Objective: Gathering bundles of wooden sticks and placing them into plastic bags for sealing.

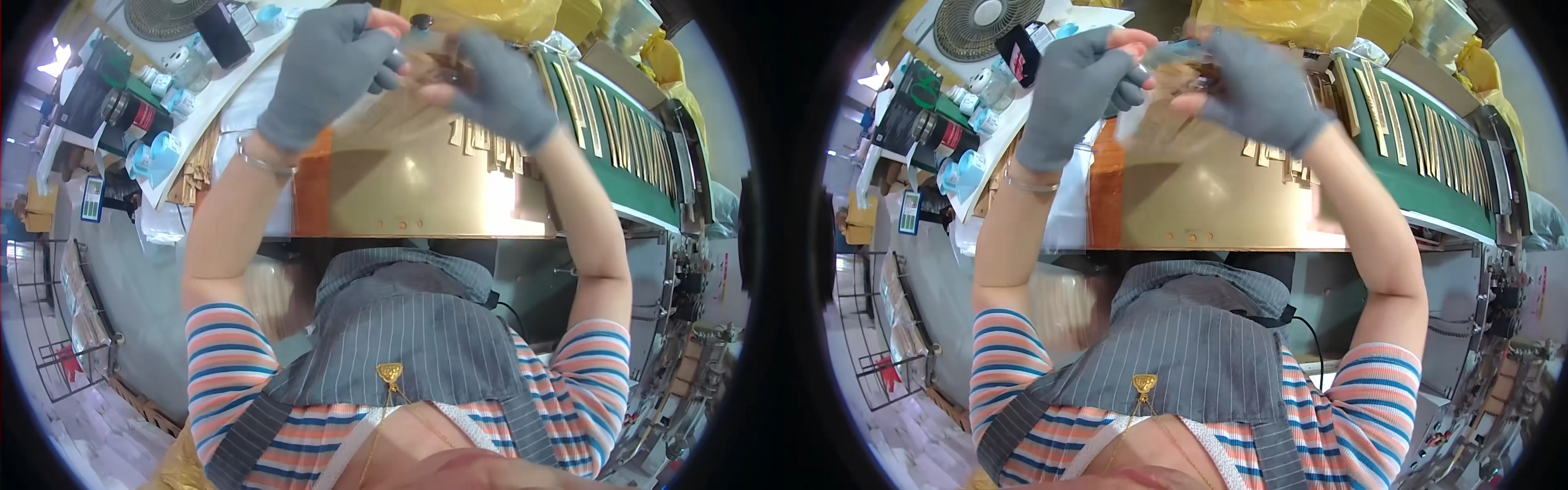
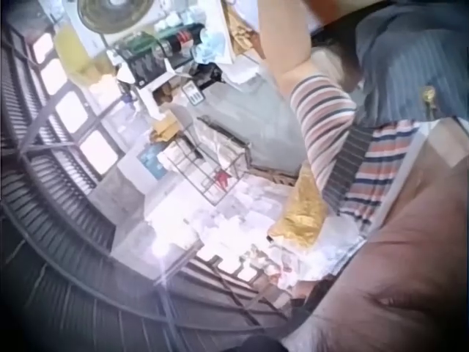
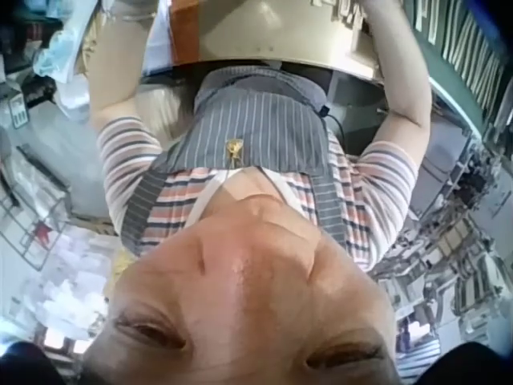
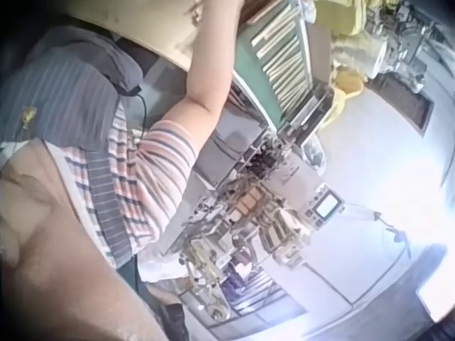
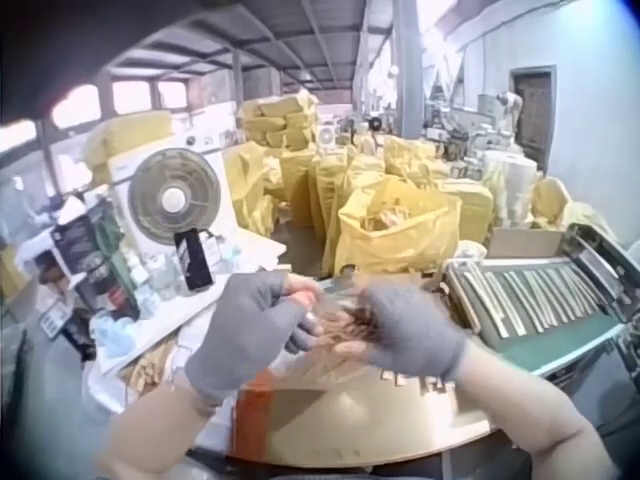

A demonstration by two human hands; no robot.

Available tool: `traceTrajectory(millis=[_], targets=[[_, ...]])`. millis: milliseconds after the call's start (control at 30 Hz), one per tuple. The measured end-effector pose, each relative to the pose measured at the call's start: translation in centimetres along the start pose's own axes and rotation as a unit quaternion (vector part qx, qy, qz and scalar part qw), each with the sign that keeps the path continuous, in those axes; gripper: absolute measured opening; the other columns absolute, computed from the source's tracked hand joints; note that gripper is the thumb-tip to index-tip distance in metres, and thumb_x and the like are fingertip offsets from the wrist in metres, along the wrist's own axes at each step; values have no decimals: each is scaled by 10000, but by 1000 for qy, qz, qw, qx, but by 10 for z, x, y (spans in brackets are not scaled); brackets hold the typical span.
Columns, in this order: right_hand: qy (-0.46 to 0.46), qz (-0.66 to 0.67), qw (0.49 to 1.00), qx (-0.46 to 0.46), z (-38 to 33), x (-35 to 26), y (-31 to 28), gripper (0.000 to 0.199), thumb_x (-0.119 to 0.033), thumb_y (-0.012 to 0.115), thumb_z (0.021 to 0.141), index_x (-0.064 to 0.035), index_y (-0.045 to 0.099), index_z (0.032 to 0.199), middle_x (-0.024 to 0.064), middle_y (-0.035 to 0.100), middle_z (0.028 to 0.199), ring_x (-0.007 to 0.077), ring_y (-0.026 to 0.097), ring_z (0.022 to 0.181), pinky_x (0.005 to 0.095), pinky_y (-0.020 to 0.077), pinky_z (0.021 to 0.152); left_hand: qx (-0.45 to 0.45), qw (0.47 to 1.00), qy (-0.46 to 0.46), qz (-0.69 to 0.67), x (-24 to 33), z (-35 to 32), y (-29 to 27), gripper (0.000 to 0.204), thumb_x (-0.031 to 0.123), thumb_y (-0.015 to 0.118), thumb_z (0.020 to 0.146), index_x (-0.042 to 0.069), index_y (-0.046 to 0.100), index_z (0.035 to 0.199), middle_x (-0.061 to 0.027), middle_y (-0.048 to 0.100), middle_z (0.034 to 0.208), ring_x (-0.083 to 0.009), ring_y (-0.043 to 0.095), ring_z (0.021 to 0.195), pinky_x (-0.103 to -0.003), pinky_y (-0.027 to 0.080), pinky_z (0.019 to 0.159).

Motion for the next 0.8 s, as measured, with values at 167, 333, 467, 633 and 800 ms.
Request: traceTrajectory(millis=[167, 333, 467, 633, 800], targets=[[168, 284, 944, 19, 2, 18, 28, 236, -255, 596, 906, -24, 576, 860, 64, 542, 630, 108, 533, 612, 279, 437, 581, 165, 945, 264, 103, 2, 0, -21, 459, 193, 759, 728, -21, 594, 1099, -91, 668, 912, -185, 638, 870, -313, 508, 772], [41, -51, 990, -123, 9, 65, 125, 283, -300, 540, 927, -25, 605, 921, 144, 637, 750, 245, 630, 677, 329, 480, 629, -53, 981, -109, -151, -170, 17, -1, 477, 192, 757, 712, -11, 598, 1114, -58, 639, 1001, -128, 596, 882, -277, 476, 807], [334, -21, 941, 55, 13, 175, 166, 303, -395, 562, 881, -98, 593, 928, 99, 632, 714, 353, 608, 676, 416, 487, 623, -2, 950, -229, -213, -261, 28, 21, 402, 202, 769, 721, -15, 643, 1035, -55, 663, 903, -139, 626, 780, -274, 501, 725], [237, -14, 971, 6, 85, 145, 174, 407, -467, 583, 831, -74, 588, 937, 146, 635, 851, 354, 617, 751, 456, 482, 663, 106, 934, -222, -260, -286, 54, 1, 391, 188, 781, 701, -32, 658, 999, -98, 665, 914, -160, 627, 811, -274, 492, 747], [309, -159, 930, -118, 40, 182, 211, 291, -357, 518, 852, -81, 596, 906, 176, 635, 878, 374, 618, 826, 454, 483, 726, 106, 912, -255, -304, -295, 68, -12, 406, 201, 767, 705, -39, 652, 1012, -97, 660, 935, -155, 615, 849, -270, 478, 772]])
Point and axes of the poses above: each hand's wrist, its own z-axis towards the middle knuckle, its own y-axis out of the palm, x = y × z, the point moved 5 cm from there along z, towards the middle knuckle
